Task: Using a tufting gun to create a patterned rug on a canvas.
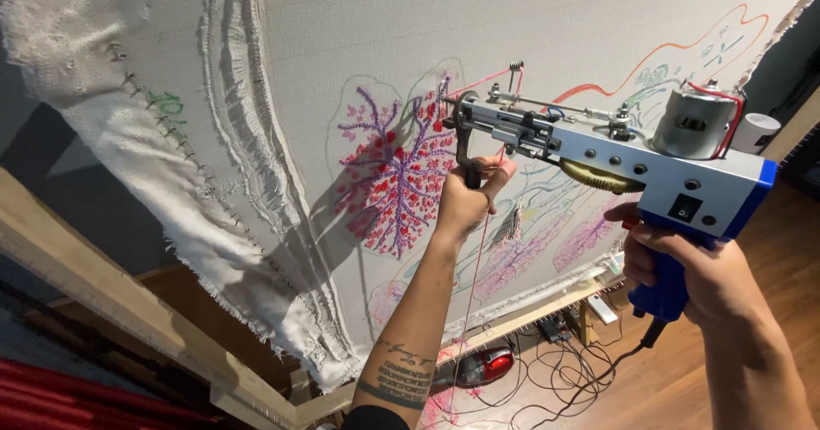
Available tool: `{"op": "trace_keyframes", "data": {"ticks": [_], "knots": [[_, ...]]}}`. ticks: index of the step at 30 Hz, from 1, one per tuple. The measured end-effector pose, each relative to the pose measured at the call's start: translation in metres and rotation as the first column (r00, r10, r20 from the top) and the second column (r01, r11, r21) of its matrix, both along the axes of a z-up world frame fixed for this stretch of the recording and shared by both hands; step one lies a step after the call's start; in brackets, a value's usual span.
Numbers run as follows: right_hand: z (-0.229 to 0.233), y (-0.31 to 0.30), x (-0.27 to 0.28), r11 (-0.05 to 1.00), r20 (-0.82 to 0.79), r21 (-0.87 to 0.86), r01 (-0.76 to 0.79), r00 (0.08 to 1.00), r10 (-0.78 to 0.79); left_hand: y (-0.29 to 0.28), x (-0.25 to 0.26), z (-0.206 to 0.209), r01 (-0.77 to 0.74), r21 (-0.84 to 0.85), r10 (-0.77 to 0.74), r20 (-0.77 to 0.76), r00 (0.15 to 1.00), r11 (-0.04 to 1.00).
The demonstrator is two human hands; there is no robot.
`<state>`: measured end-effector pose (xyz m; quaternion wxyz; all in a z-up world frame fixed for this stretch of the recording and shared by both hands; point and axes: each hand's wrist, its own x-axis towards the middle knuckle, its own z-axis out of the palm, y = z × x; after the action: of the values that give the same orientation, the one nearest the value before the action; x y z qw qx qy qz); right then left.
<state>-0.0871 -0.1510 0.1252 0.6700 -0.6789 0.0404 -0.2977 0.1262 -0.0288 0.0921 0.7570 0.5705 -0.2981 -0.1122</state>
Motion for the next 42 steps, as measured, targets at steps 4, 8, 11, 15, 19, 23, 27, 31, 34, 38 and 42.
{"op": "trace_keyframes", "data": {"ticks": [4,8,11,15,19,23,27,31,34,38,42], "knots": [[0.004,0.005,0.003,0.999,-0.008,-0.005,0.043,0.999,-0.043,-0.003,0.007,-0.001,0.030,-0.074,-0.027,0.039,0.999,0.997],[0.001,-0.001,0.008,1.000,-0.007,0.005,0.023,1.000,-0.023,-0.005,0.013,-0.001,0.040,-0.071,-0.039,0.016,0.999,0.997],[0.001,-0.002,0.013,1.000,-0.012,0.010,0.018,1.000,-0.018,-0.007,0.018,-0.003,0.039,-0.074,-0.038,0.018,0.999,0.996],[0.005,0.002,0.016,0.998,-0.012,-0.036,0.049,0.999,-0.049,-0.003,0.018,0.002,0.021,-0.024,-0.021,0.032,0.999,0.999],[-0.001,-0.003,0.019,0.999,0.003,-0.021,0.047,0.999,-0.047,-0.003,0.020,0.005,0.008,0.009,-0.008,0.045,0.999,1.000],[0.005,0.006,0.029,0.998,-0.030,-0.036,0.059,0.998,-0.060,-0.003,0.025,0.012,-0.027,0.033,0.026,0.019,0.999,0.999],[0.015,0.023,0.050,0.998,-0.074,0.004,0.059,0.996,-0.058,-0.008,0.046,0.013,-0.079,0.132,0.078,0.008,0.997,0.988],[0.013,0.033,0.063,0.999,-0.062,-0.006,0.042,0.997,-0.042,-0.017,0.070,0.009,-0.059,0.193,0.063,-0.010,0.998,0.979],[0.009,0.032,0.070,0.963,-0.109,-0.236,0.126,0.982,-0.156,-0.032,0.097,-0.012,-0.007,-0.006,0.007,-0.002,1.000,1.000],[0.005,0.034,0.075,0.872,-0.169,-0.438,0.219,0.932,-0.320,-0.037,0.111,-0.017,-0.066,0.055,0.066,0.008,0.998,0.996],[0.005,0.041,0.080,0.975,-0.181,-0.138,0.173,0.964,-0.196,-0.034,0.116,-0.015,-0.085,0.110,0.088,-0.025,0.996,0.990]]}}
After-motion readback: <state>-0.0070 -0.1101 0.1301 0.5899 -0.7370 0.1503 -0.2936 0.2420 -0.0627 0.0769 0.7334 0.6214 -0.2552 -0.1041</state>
